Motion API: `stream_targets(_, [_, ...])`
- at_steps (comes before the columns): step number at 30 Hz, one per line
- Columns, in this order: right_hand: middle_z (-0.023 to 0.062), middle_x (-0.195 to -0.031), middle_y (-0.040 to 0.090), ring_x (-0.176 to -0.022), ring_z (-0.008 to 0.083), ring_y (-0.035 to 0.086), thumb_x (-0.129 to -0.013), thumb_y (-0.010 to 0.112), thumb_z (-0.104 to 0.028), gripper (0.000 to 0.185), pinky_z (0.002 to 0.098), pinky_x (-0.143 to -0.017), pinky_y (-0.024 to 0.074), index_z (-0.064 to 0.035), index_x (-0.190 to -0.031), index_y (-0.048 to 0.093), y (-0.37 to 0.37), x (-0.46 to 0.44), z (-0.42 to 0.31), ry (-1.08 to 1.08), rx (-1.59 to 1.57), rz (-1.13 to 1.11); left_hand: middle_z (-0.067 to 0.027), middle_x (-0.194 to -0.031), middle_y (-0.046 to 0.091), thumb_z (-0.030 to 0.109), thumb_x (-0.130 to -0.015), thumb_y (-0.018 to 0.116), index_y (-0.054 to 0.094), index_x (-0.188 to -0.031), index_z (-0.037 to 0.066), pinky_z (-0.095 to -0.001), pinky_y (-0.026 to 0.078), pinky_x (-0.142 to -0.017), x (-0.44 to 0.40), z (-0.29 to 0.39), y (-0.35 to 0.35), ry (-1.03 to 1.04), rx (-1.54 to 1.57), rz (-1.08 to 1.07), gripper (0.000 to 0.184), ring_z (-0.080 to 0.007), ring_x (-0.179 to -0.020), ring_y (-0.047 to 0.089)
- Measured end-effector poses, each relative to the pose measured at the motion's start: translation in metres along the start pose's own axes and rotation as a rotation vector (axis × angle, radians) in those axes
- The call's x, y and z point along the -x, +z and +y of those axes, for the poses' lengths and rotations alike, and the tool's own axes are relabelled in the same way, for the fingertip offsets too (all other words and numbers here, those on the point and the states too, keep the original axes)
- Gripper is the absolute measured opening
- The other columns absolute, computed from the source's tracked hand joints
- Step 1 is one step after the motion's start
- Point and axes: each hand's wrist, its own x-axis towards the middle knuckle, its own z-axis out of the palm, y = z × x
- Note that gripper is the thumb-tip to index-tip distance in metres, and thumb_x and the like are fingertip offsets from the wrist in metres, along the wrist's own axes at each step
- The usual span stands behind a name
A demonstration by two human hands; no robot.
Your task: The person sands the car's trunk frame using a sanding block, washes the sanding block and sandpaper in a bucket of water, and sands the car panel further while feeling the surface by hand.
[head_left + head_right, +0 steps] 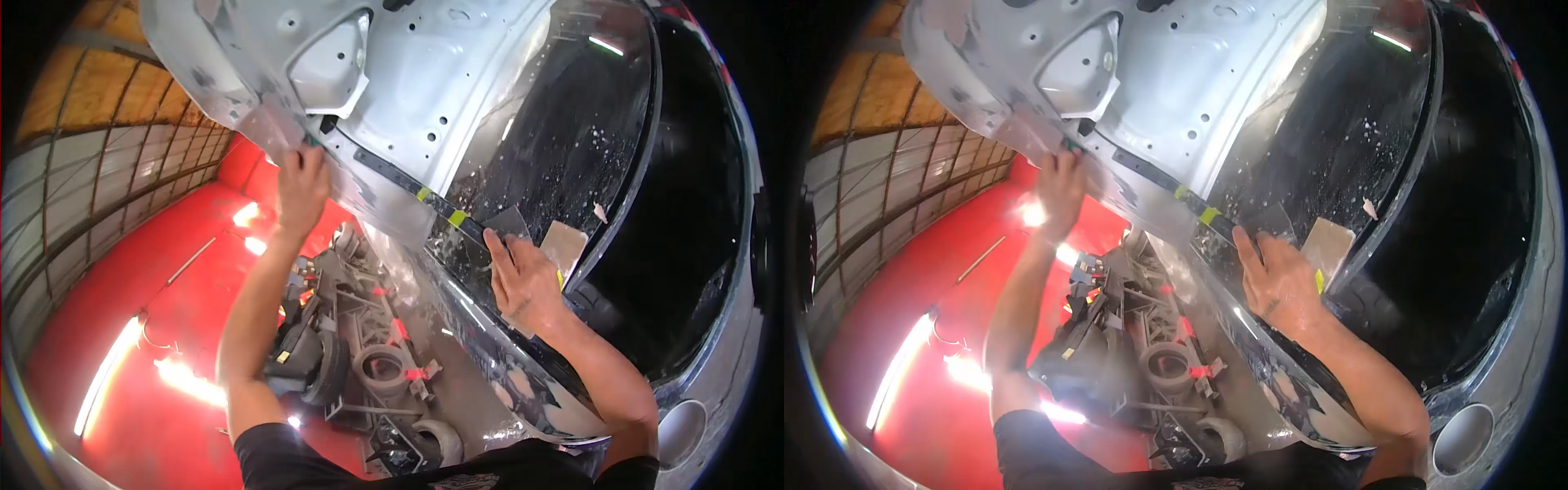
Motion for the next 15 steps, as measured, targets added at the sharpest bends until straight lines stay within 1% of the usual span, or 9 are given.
stream_targets(2, [0.0211,-0.103,0.067,-0.082,0.0368,0.066,-0.083,0.072,-0.001,0.06,0.0463,-0.069,0.0575,0.0005,-0.143,0.06,0.0,-0.002,0.004,0.003,0.024,0.011,-0.012,-0.114,0.059,0.012,-0.082,0.068,0.072,-0.11,0.002,-0.0386,0.053,-0.073,-0.013,-0.007,0.006,0.025,0.027,-0.048,0.029,-0.0336,-0.102,0.058])
stream_targets(4, [0.021,-0.103,0.068,-0.082,0.0366,0.066,-0.083,0.072,-0.001,0.06,0.0462,-0.07,0.0579,0.0007,-0.142,0.06,-0.003,0.005,-0.001,-0.002,0.022,-0.019,-0.0126,-0.117,0.06,0.012,-0.082,0.069,0.072,-0.108,0.002,-0.0393,0.053,-0.073,-0.017,-0.026,-0.015,0.074,0.02,-0.116,0.028,-0.0332,-0.102,0.058])
stream_targets(6, [0.0207,-0.102,0.068,-0.082,0.0364,0.066,-0.083,0.072,-0.001,0.06,0.0461,-0.07,0.0581,0.0009,-0.142,0.06,0.0,0.001,0.002,-0.012,0.039,-0.007,-0.0132,-0.12,0.061,0.012,-0.084,0.069,0.072,-0.106,0.001,-0.0403,0.052,-0.073,-0.068,-0.057,-0.058,0.092,-0.071,0.134,0.025,-0.0327,-0.102,0.058])
stream_targets(7, [0.0207,-0.102,0.068,-0.082,0.0364,0.066,-0.083,0.072,-0.001,0.06,0.0461,-0.07,0.0581,0.0009,-0.142,0.06,0.003,0.005,-0.002,-0.014,0.02,0.002,-0.0135,-0.122,0.061,0.012,-0.085,0.07,0.071,-0.105,0.0,-0.0408,0.052,-0.074,-0.071,-0.064,-0.074,0.101,-0.108,0.227,0.024,-0.0325,-0.102,0.058])
stream_targets(9, [0.0208,-0.103,0.068,-0.082,0.0363,0.066,-0.083,0.072,-0.001,0.061,0.0462,-0.07,0.0582,0.0007,-0.143,0.06,0.002,-0.001,0.001,-0.032,0.006,0.054,-0.014,-0.123,0.062,0.012,-0.087,0.07,0.072,-0.107,0.0,-0.0417,0.051,-0.075,-0.06,-0.056,-0.067,0.091,-0.166,0.194,0.024,-0.0325,-0.103,0.058])
stream_targets(10, [0.0212,-0.103,0.068,-0.082,0.0366,0.066,-0.083,0.072,0.0,0.061,0.0463,-0.07,0.0583,0.0,-0.143,0.06,0.002,0.0,0.002,-0.021,0.007,0.041,-0.0143,-0.124,0.062,0.012,-0.088,0.071,0.072,-0.108,0.0,-0.0422,0.051,-0.075,-0.06,-0.052,-0.06,0.094,-0.194,0.196,0.024,-0.0326,-0.103,0.058])
stream_targets(13, [0.0209,-0.102,0.067,-0.082,0.0366,0.067,-0.083,0.072,0.0,0.06,0.0465,-0.07,0.0581,-0.0004,-0.142,0.06,0.0,0.002,0.002,0.001,-0.009,0.006,-0.0147,-0.121,0.062,0.012,-0.089,0.072,0.073,-0.115,0.001,-0.0427,0.05,-0.075,-0.054,-0.047,-0.05,0.153,-0.158,0.077,0.028,-0.0336,-0.103,0.058])
stream_targets(14, [0.0206,-0.102,0.067,-0.082,0.0366,0.067,-0.083,0.072,0.0,0.06,0.0465,-0.07,0.058,-0.0003,-0.142,0.06,-0.002,0.005,0.001,0.001,-0.013,0.004,-0.0152,-0.12,0.063,0.012,-0.089,0.071,0.072,-0.119,0.0,-0.0429,0.05,-0.074,-0.054,-0.057,-0.053,0.188,-0.077,0.049,0.033,-0.0346,-0.103,0.059])
stream_targets(15, [0.0204,-0.102,0.067,-0.082,0.0365,0.066,-0.084,0.072,0.0,0.06,0.0466,-0.07,0.0579,-0.0002,-0.142,0.06,-0.003,0.005,0.001,0.0,-0.013,0.004,-0.0153,-0.12,0.063,0.012,-0.089,0.071,0.072,-0.119,-0.001,-0.0429,0.05,-0.074,-0.068,-0.063,-0.07,0.168,-0.087,0.102,0.033,-0.0349,-0.103,0.059])
